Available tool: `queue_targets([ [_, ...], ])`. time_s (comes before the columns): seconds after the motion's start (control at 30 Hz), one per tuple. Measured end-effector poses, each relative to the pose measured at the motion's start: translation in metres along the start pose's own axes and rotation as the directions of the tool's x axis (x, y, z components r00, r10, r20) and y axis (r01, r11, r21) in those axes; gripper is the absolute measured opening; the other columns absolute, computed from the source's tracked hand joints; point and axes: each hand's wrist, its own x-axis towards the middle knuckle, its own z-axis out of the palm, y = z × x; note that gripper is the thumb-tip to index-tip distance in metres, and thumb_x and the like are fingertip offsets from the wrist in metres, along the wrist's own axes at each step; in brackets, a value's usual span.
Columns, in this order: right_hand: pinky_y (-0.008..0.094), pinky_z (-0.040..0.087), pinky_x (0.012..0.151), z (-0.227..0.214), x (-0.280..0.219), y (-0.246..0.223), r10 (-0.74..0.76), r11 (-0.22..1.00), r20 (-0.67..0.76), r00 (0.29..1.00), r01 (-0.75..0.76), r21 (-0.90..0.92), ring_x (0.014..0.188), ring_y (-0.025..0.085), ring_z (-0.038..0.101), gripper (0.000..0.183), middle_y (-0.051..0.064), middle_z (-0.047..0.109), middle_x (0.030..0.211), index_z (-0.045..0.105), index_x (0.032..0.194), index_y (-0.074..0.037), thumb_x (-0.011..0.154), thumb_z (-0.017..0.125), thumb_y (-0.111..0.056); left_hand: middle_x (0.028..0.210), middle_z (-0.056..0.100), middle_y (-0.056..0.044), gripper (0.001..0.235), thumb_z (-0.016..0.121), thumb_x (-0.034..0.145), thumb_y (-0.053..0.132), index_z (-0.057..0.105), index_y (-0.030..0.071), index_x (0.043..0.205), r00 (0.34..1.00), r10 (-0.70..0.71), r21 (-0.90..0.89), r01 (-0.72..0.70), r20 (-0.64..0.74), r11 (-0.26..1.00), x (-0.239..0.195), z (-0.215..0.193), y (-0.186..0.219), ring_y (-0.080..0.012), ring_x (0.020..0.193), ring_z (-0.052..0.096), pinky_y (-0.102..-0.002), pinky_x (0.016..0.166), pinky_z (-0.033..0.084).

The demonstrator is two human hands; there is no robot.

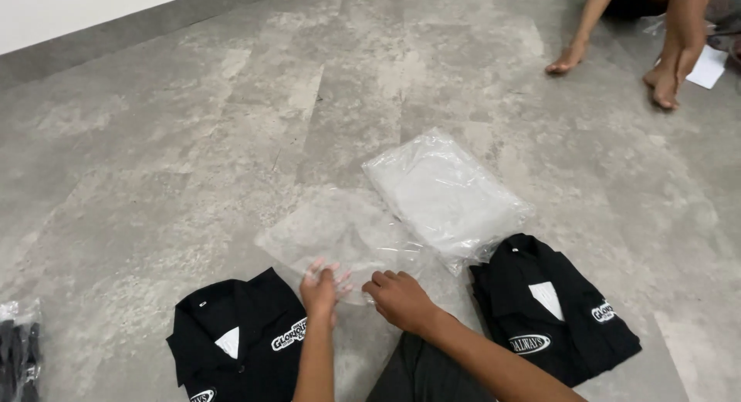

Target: The person sits on the floor and folds black shirts, then places them into clear plastic bags. They smooth the shirts and seal the bags before stacking them with other packaged items.

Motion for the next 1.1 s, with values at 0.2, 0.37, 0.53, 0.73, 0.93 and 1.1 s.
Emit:
queue_targets([
  [0.2,0.041,0.043,0.058,0.002,-0.001,-0.045,-0.11,0.994,-0.141,0.984,0.108,-0.025,0.072,0.027,0.058,0.018,0.007,0.058,0.085,0.065,0.09,-0.011,0.087,0.081,-0.004,0.14,0.065,-0.027,0.043,0.046,0.106,0.009,0.048,0.005,0.149,0.993,0.018,-0.087,-0.029,-0.114,0.996,-0.051,-0.064,0.044,-0.0428,0.112,0.072,-0.051,0.079,0.063],
  [0.37,0.043,0.048,0.067,0.007,0.007,-0.088,-0.194,0.981,-0.073,0.978,0.195,0.014,0.087,0.029,0.062,0.024,0.009,0.063,0.099,0.069,0.105,-0.012,0.089,0.086,-0.011,0.134,0.068,-0.027,0.042,0.047,0.105,0.006,0.052,0.004,0.146,0.978,0.028,-0.149,-0.059,-0.206,0.987,-0.076,-0.113,0.061,-0.0414,0.107,0.073,-0.049,0.077,0.062],
  [0.53,0.042,0.046,0.064,0.02,0.017,-0.13,-0.292,0.953,-0.183,0.939,0.302,0.029,0.08,0.028,0.062,0.01,0.008,0.062,0.091,0.066,0.097,-0.011,0.101,0.073,-0.017,0.133,0.067,-0.028,0.042,0.05,0.104,0.006,0.051,0.003,0.146,0.95,0.061,-0.231,-0.136,-0.306,0.963,-0.072,-0.185,0.061,-0.0426,0.107,0.072,-0.053,0.08,0.062],
  [0.73,0.039,0.045,0.063,0.044,0.026,-0.188,-0.409,0.897,-0.213,0.887,0.434,0.085,0.08,0.026,0.059,0.014,0.004,0.058,0.09,0.066,0.096,-0.014,0.096,0.08,-0.017,0.129,0.069,-0.026,0.044,0.05,0.101,0.006,0.052,0.004,0.145,0.916,0.07,-0.328,-0.212,-0.396,0.92,-0.088,-0.269,0.061,-0.0435,0.105,0.073,-0.054,0.077,0.061],
  [0.93,0.04,0.038,0.061,0.059,0.022,-0.223,-0.384,0.885,-0.239,0.892,0.429,0.182,0.08,0.027,0.058,0.006,0.005,0.06,0.092,0.073,0.1,-0.013,0.096,0.078,-0.013,0.128,0.073,-0.018,0.052,0.059,0.096,0.008,0.053,0.012,0.148,0.887,0.009,-0.375,-0.204,-0.462,0.904,-0.097,-0.324,0.037,-0.0384,0.101,0.076,-0.044,0.078,0.059],
  [1.1,0.046,0.045,0.078,0.079,0.017,-0.217,-0.108,0.89,0.132,0.985,0.037,0.454,0.102,0.027,0.06,0.043,0.002,0.071,0.111,0.071,0.126,-0.019,0.085,0.06,-0.014,0.126,0.075,-0.016,0.047,0.061,0.098,0.009,0.056,0.012,0.145,0.873,0.017,-0.29,-0.18,-0.487,0.94,-0.102,-0.327,0.023,-0.0368,0.098,0.077,-0.04,0.069,0.061],
])
